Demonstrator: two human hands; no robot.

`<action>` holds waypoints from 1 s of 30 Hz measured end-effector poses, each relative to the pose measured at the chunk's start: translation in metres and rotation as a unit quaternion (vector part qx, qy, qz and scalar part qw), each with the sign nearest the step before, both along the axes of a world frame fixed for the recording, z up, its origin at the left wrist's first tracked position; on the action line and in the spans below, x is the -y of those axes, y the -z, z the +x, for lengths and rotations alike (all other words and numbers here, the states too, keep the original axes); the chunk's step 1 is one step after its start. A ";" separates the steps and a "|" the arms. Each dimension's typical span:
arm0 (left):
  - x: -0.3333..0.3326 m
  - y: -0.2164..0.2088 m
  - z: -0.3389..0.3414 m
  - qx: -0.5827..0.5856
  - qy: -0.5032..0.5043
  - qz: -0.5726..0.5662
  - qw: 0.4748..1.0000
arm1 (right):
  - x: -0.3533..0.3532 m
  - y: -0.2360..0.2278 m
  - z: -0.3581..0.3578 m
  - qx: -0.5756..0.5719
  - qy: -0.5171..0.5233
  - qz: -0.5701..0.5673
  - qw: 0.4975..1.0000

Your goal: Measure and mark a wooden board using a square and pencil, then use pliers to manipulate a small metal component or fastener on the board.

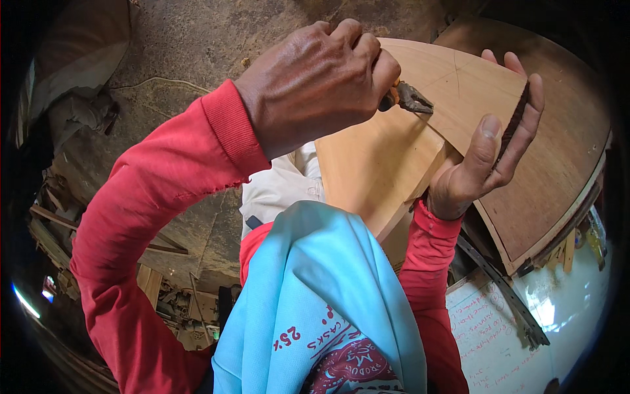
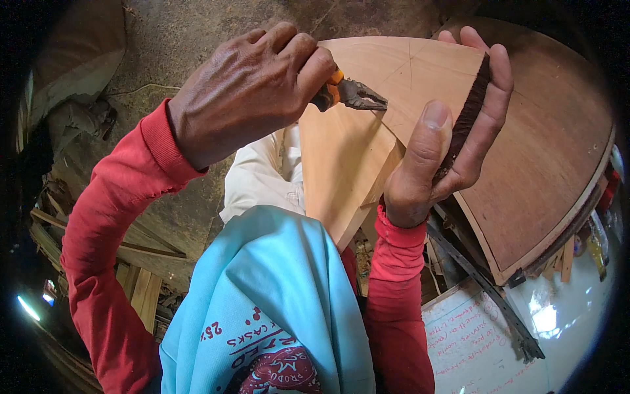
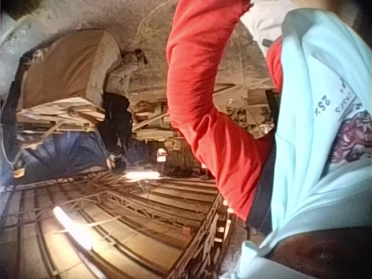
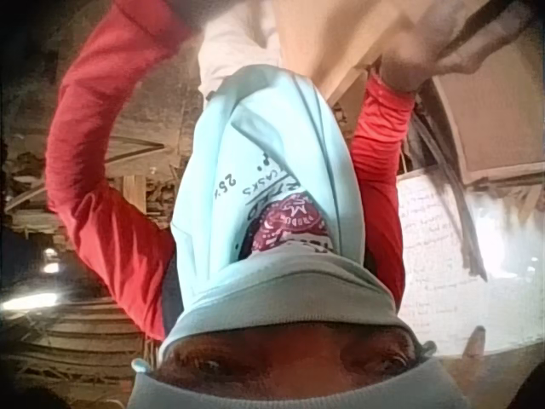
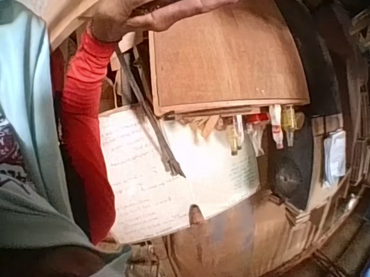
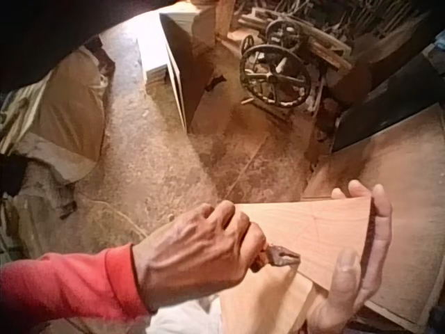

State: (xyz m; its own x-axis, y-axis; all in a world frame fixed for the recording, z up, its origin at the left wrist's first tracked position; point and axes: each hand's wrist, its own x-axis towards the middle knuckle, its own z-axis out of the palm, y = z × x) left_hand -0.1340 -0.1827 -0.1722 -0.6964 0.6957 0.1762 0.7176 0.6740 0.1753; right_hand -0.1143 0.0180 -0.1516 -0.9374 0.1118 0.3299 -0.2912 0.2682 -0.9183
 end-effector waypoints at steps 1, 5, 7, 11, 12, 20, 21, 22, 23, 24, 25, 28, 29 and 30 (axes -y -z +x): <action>0.001 0.001 0.000 0.000 -0.001 0.000 1.000 | 0.001 0.000 0.000 -0.001 -0.002 0.002 1.000; 0.004 0.000 -0.002 -0.010 0.005 0.010 1.000 | 0.002 -0.001 -0.001 -0.004 -0.011 0.012 1.000; 0.005 0.001 -0.002 -0.003 0.004 0.015 1.000 | 0.001 0.000 -0.001 -0.001 -0.013 0.010 1.000; 0.006 0.001 -0.003 0.000 0.005 0.007 1.000 | 0.001 0.000 -0.002 0.001 -0.021 0.016 1.000; 0.005 0.001 -0.003 0.008 0.005 0.007 1.000 | 0.001 0.000 -0.002 0.002 -0.021 0.017 1.000; 0.001 0.009 0.004 0.168 -0.022 0.011 0.985 | 0.000 0.003 -0.005 -0.005 -0.016 -0.001 1.000; 0.000 0.015 0.007 0.181 -0.031 0.034 0.982 | -0.001 0.002 -0.006 -0.005 -0.015 -0.001 1.000; -0.002 0.022 0.012 0.181 -0.030 0.034 0.982 | -0.001 0.001 -0.006 -0.004 -0.009 0.005 1.000; -0.004 0.029 0.019 0.175 -0.051 0.080 0.980 | -0.001 0.001 -0.007 -0.004 -0.005 0.008 1.000; -0.007 0.035 0.024 0.170 -0.070 0.127 0.975 | -0.001 0.001 -0.008 -0.004 -0.004 0.008 1.000; -0.011 0.040 0.031 0.170 -0.069 0.126 0.975 | 0.000 0.002 -0.009 -0.007 -0.002 0.009 1.000; -0.025 0.048 0.049 0.200 -0.128 0.167 0.957 | 0.000 0.001 -0.011 -0.006 0.003 0.013 1.000; -0.029 0.050 0.052 0.202 -0.147 0.198 0.948 | 0.000 0.000 -0.012 -0.004 0.007 0.012 1.000; -0.032 0.050 0.056 0.205 -0.165 0.228 0.937 | 0.001 0.000 -0.011 -0.003 0.006 0.013 1.000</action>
State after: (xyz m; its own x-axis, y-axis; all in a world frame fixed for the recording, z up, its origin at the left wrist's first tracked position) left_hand -0.0780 -0.1505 -0.2227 -0.9349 0.3471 0.0736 0.2923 0.6360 0.7142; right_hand -0.1258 0.0175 -0.1518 -0.9341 0.1132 0.3385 -0.2935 0.2958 -0.9090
